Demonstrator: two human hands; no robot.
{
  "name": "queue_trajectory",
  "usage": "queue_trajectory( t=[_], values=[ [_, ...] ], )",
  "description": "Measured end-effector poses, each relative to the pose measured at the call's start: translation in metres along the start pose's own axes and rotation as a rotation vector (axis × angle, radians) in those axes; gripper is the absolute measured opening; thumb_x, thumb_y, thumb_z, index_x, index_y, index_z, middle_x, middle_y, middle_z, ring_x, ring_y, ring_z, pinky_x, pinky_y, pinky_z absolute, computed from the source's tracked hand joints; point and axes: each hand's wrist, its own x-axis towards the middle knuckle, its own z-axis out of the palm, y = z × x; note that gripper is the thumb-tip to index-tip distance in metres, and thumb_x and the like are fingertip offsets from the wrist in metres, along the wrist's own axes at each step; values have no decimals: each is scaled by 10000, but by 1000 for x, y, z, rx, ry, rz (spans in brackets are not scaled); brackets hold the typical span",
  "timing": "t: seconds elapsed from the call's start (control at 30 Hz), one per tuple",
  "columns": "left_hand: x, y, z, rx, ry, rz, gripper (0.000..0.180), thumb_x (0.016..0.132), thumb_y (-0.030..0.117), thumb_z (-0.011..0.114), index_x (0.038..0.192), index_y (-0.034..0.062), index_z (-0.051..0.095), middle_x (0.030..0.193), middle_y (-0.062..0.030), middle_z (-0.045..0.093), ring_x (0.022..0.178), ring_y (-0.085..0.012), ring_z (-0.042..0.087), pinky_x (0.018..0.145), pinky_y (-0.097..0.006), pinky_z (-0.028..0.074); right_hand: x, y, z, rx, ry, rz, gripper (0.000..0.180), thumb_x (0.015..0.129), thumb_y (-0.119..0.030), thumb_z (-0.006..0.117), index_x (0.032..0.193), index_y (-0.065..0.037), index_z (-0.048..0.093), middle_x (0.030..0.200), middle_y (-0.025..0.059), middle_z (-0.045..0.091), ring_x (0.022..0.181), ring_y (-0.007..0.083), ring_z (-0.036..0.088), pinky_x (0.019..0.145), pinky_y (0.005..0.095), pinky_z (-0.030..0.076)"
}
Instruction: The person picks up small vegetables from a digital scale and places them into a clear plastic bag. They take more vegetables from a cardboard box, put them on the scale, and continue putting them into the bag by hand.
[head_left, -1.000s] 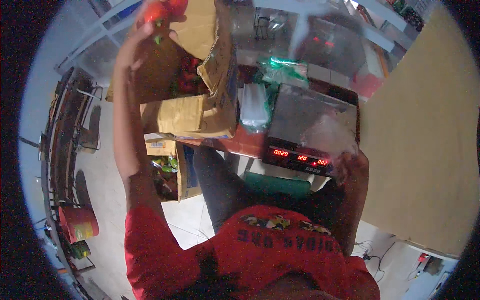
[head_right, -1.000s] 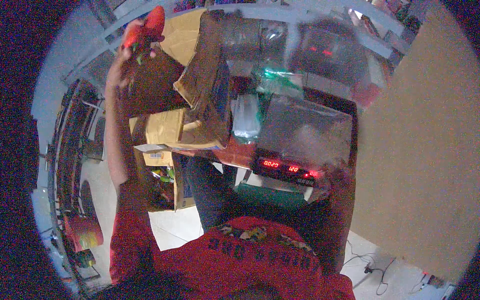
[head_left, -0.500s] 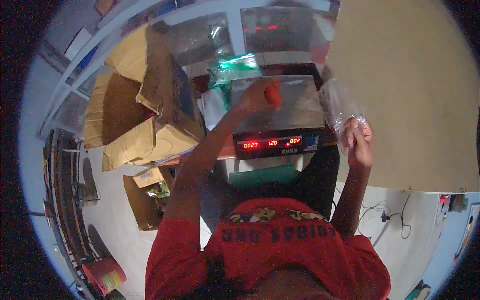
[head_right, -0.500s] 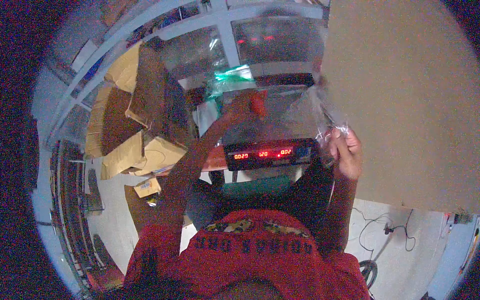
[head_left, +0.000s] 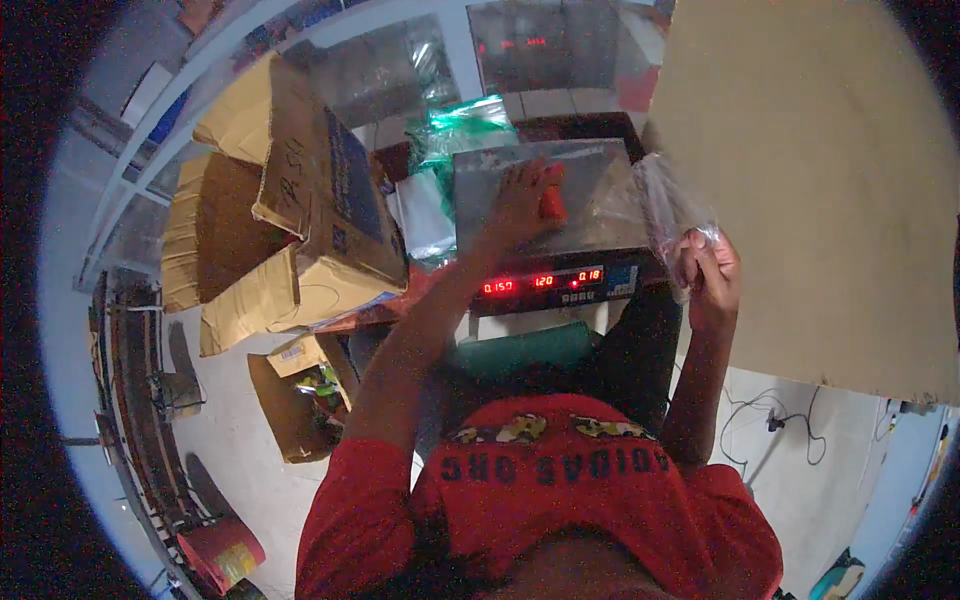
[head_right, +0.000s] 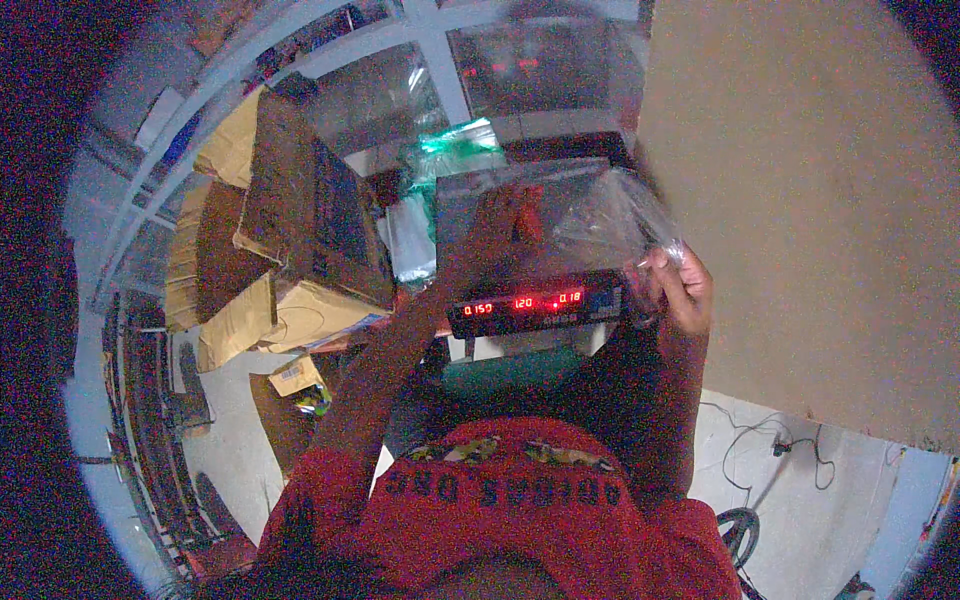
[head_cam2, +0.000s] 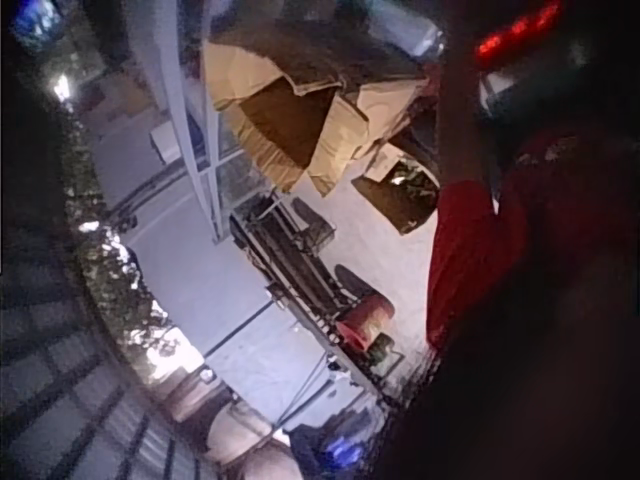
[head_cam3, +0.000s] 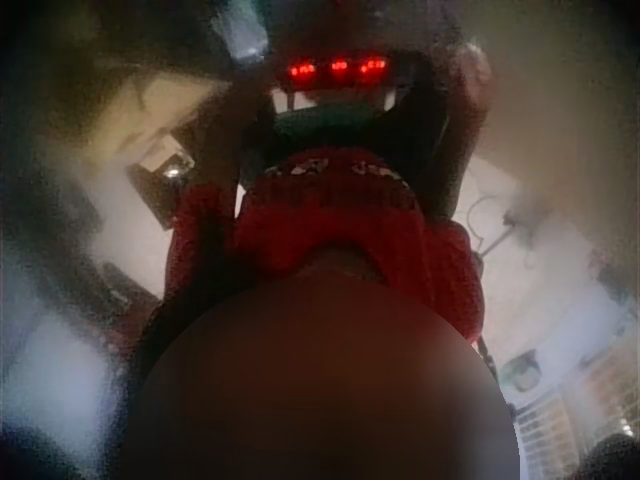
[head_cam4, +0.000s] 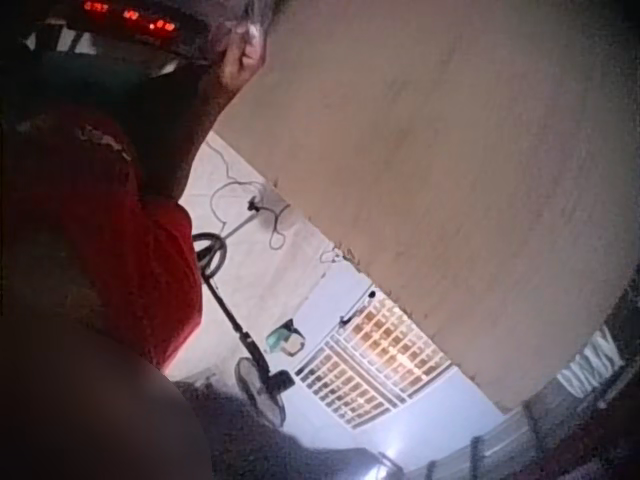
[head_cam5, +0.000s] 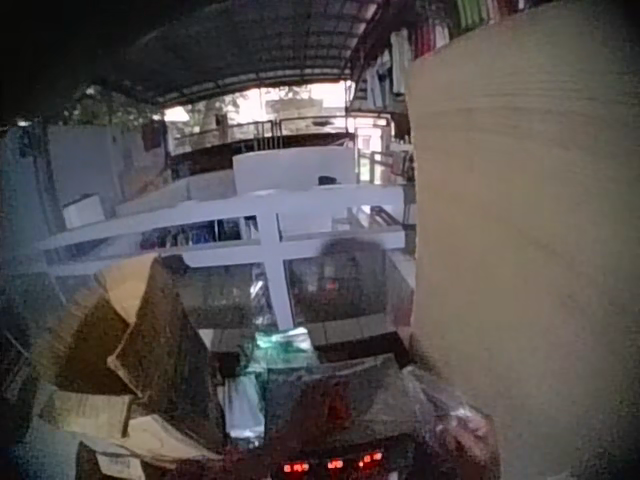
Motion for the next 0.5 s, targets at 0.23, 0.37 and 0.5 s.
queue_trajectory(
  t=[0.23,0.37,0.5],
  values=[
    [-1,20,8,-66,86,-270,821,683,325,719,1374,100,335,1366,-191,386,1280,-373,336,1069,-534,212,0,0,-7,48,-71,33,175,907,-196,559,844,-33,567,650,-2,544,566,66,476,559,221,403],
    [5,29,9,61,100,-175,726,703,261,687,1344,104,385,1346,-150,429,1261,-382,361,1062,-536,226,-3,-5,7,-8,-10,24,191,930,-186,494,803,-51,535,525,-44,331,473,67,305,467,243,264],
    [8,11,31,27,68,18,565,712,251,654,1243,135,500,1316,-111,464,1215,-369,414,1051,-543,239,-5,-5,15,20,-32,53,196,936,-187,487,794,-57,524,530,-46,335,476,64,311,473,241,272]
  ],
)
